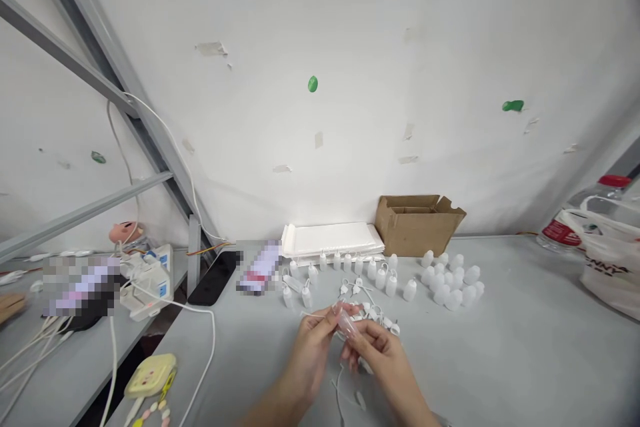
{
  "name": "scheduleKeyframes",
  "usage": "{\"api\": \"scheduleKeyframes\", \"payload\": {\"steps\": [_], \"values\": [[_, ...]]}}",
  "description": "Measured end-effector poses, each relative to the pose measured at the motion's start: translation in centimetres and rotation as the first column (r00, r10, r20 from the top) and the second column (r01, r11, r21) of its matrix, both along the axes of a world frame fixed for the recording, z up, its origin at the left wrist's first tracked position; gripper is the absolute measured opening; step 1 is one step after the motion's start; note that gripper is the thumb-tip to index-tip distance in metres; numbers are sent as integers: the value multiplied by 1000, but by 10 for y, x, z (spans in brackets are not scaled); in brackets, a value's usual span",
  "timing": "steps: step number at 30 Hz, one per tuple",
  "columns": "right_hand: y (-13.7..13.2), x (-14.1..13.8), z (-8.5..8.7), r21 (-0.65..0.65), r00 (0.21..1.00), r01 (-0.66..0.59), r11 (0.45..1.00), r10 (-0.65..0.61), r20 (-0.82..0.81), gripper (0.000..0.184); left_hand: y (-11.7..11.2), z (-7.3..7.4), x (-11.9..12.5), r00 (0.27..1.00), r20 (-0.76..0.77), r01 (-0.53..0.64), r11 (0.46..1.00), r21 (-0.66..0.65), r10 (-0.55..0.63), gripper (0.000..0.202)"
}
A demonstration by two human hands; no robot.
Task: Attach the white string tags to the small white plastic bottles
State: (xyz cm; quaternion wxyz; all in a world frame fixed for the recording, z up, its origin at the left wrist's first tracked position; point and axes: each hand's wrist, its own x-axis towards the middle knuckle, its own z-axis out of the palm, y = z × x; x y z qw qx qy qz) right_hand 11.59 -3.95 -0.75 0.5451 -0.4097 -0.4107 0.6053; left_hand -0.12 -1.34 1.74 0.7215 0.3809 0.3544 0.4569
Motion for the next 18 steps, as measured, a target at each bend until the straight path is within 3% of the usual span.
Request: {"api": "scheduleKeyframes", "payload": {"steps": [3,5,13,18], "values": [[-3,-1,0,97,976,151,984,-164,141,30,-1,-4,2,999,37,-32,998,-60,34,34],[-5,-3,0,133,959,185,974,-209,194,29,-1,-6,2,998,62,-29,996,-82,34,34],[-5,-3,-6,150,962,140,979,-170,213,28,3,-9,-2,990,92,-95,987,-128,107,36],[-6,-2,-7,141,961,147,979,-175,216,29,2,-9,-2,986,134,-77,987,-142,96,42]]}}
